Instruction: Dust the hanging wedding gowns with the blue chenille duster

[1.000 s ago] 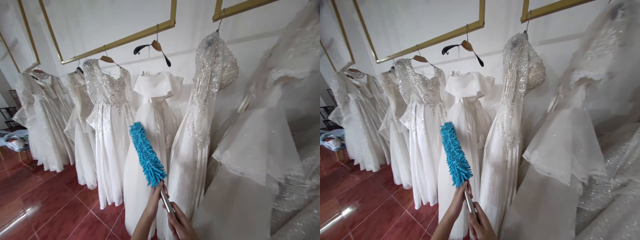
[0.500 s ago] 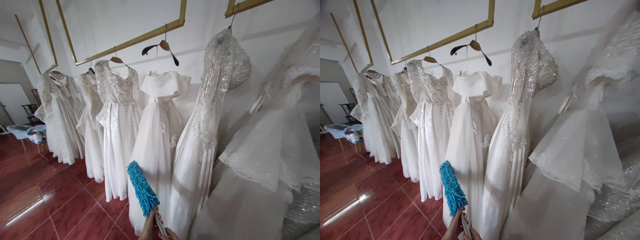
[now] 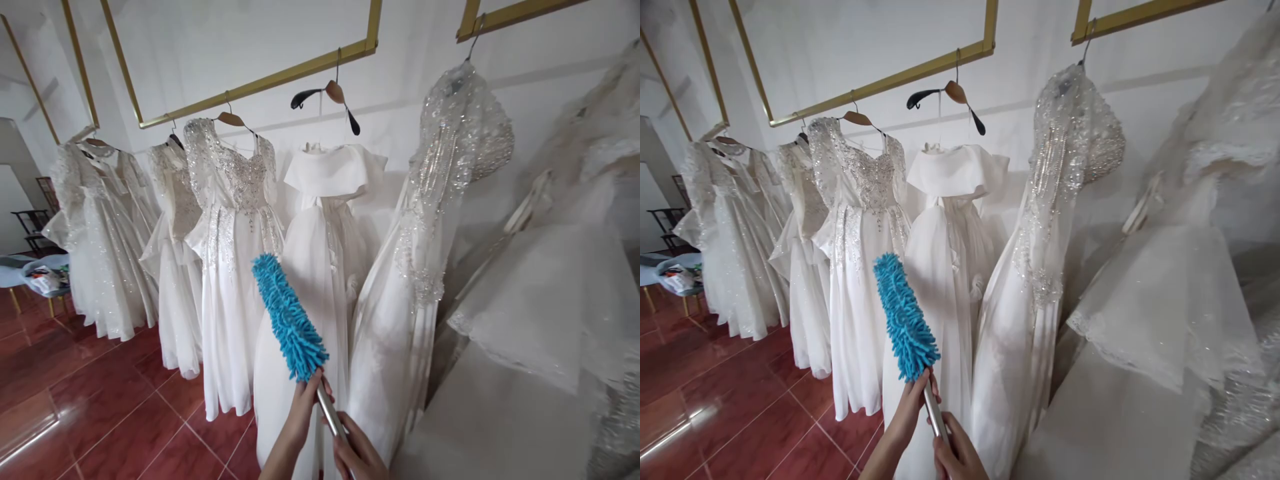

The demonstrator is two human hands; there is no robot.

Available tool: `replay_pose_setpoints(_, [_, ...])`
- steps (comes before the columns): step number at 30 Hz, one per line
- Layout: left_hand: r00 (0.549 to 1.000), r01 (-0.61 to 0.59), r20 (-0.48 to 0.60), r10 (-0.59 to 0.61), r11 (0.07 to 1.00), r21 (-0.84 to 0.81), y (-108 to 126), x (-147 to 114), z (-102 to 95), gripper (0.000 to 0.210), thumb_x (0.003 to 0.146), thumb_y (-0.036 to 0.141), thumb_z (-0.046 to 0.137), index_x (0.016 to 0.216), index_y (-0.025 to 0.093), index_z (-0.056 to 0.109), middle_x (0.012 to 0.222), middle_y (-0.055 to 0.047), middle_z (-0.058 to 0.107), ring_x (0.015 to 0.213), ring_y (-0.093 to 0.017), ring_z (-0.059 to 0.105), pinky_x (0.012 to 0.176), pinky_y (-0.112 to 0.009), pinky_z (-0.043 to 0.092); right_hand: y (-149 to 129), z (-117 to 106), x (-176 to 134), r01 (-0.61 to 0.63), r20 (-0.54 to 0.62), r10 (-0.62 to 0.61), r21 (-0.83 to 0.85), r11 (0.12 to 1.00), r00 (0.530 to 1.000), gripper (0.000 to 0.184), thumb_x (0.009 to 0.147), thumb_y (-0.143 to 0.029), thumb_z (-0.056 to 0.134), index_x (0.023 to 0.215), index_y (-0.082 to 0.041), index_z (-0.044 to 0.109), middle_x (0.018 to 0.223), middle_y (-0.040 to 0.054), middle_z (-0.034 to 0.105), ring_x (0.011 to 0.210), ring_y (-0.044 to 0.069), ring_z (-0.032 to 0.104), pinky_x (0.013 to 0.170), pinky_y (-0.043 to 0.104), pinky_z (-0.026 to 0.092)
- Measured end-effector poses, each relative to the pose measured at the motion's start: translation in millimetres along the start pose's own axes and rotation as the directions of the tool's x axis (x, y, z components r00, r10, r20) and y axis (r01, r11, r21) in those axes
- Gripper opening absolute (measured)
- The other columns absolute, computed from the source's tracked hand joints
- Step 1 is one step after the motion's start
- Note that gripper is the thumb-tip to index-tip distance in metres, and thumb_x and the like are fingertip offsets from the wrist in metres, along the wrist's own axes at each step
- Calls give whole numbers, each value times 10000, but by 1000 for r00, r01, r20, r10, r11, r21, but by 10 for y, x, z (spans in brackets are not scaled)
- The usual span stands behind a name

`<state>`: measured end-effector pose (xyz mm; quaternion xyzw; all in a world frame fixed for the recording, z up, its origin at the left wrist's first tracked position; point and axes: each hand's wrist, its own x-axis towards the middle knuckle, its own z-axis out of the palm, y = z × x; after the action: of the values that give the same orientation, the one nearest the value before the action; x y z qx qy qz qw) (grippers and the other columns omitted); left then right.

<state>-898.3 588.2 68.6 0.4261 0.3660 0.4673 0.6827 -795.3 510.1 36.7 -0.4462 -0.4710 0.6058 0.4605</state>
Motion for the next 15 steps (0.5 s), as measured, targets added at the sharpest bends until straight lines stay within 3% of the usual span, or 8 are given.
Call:
replay_pose_setpoints(3, [995, -77, 72, 73, 996, 46, 365, 230, 12, 441, 728, 592, 534, 644, 160, 518, 569, 4, 508, 514, -118, 511, 363, -193, 302, -329, 91, 198, 82, -26, -82, -12, 997, 996, 537, 793, -601, 469, 1150, -203, 414, 520, -127, 431, 287, 22, 247, 283, 164, 202])
replay_pose_setpoints(7, [988, -96, 129, 88, 993, 62, 558, 550, -103, 430, 735, 591, 516, 657, 168, 497, 550, 14, 501, 454, -95, 462, 344, -188, 264, -402, 219, 540, 158, -110, -168, -90, 983, 980, 466, 835, -555, 434, 1129, -193, 441, 537, -120, 429, 274, 24, 271, 271, 164, 209])
replay_pose_setpoints(12, [996, 33, 88, -32, 999, -9, 345, 741, -440, 471, 663, 609, 576, 850, 190, 469, 584, 46, 501, 483, -105, 483, 350, -173, 232, -53, 394, 828, 65, -278, -96, -120, 991, 956, 561, 743, -653, 485, 1081, -207, 518, 534, -89, 435, 384, 78, 368, 337, 195, 280])
replay_pose_setpoints(15, [992, 114, 57, -112, 993, -27, 82, 756, -704, 546, 622, 657, 574, 889, 197, 451, 545, 65, 473, 450, -103, 454, 346, -177, 211, 311, 514, 951, 23, -257, -50, -105, 994, 965, 633, 683, -734, 461, 1009, -198, 543, 441, -111, 377, 352, 75, 270, 347, 206, 210])
